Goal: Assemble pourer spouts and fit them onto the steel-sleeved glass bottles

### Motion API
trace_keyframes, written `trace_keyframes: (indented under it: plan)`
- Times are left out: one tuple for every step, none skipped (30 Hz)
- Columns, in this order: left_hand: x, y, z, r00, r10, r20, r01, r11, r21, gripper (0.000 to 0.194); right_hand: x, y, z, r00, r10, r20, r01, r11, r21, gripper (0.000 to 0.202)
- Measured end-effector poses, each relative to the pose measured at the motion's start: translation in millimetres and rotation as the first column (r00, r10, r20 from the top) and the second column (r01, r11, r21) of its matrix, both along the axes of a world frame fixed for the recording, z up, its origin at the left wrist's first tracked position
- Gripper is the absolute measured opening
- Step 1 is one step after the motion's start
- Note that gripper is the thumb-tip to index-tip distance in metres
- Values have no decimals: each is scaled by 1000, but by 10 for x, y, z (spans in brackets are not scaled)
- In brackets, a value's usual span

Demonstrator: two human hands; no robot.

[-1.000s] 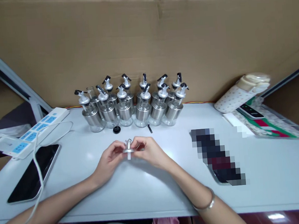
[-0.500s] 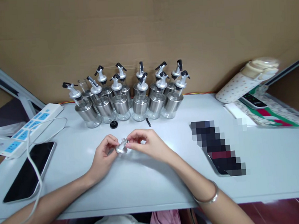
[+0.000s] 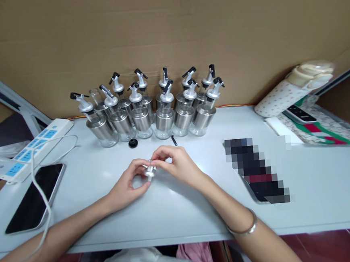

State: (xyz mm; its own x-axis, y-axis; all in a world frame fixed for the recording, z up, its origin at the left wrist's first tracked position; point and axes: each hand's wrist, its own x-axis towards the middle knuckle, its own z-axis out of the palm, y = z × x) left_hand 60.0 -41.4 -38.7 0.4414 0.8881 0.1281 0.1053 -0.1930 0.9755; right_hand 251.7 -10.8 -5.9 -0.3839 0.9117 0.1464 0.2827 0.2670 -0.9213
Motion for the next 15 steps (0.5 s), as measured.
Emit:
trace_keyframes:
  plan:
    - [-4, -1, -2, 1000, -19, 5, 19, 1000, -11, 38, -1, 3, 0, 1000, -4, -2, 4, 1000, -10, 17]
    - [-8, -1, -4, 1000, -28, 14, 28, 999, -21, 37, 2, 7, 10, 1000, -6, 5, 7, 1000, -9, 18]
    - [-13, 1, -6, 999, -29, 22, 29, 999, -28, 34, 14, 14, 31, 1000, -6, 22, 5, 1000, 4, 18]
    - [-17, 5, -8, 1000, -23, 22, 23, 999, -28, 31, 40, 26, 62, 998, -3, 56, 1, 1000, 30, 18]
    - [-21, 10, -8, 1000, -13, 10, 14, 1000, -23, 27, 85, 44, 100, 995, -9, 103, 2, 998, 69, 18]
    - [-23, 15, -7, 1000, -3, -7, 3, 1000, -14, 24, 149, 68, 142, 987, -24, 161, 6, 993, 114, 19]
    - [-25, 21, -4, 1000, 6, -21, -6, 1000, -5, 22, 232, 98, 181, 973, -55, 225, 20, 987, 158, 20]
    - [-24, 25, -2, 1000, 12, -26, -12, 1000, 1, 22, 331, 133, 213, 953, -113, 282, 59, 979, 195, 20]
    - [-23, 28, 0, 1000, 17, -23, -16, 1000, 4, 21, 439, 168, 232, 930, -152, 333, 84, 974, 209, 20]
    - [-20, 30, 2, 1000, 19, -17, -19, 1000, 1, 21, 549, 202, 238, 908, -156, 389, 91, 979, 182, 18]
    - [-16, 31, 2, 1000, 24, -11, -24, 1000, -3, 21, 652, 232, 227, 888, -122, 444, 74, 990, 123, 16]
    - [-13, 30, 1, 999, 32, -7, -32, 999, -10, 21, 742, 255, 203, 870, -47, 490, 35, 999, 33, 13]
    - [-11, 29, -1, 999, 42, -8, -42, 999, -21, 22, 814, 272, 169, 856, 34, 516, -4, 998, -60, 10]
    - [-9, 26, -2, 999, 52, -10, -52, 998, -32, 23, 866, 282, 128, 842, 102, 529, -35, 990, -136, 10]
    - [-9, 23, -4, 998, 58, -12, -58, 997, -42, 24, 898, 287, 86, 831, 158, 533, -61, 979, -195, 12]
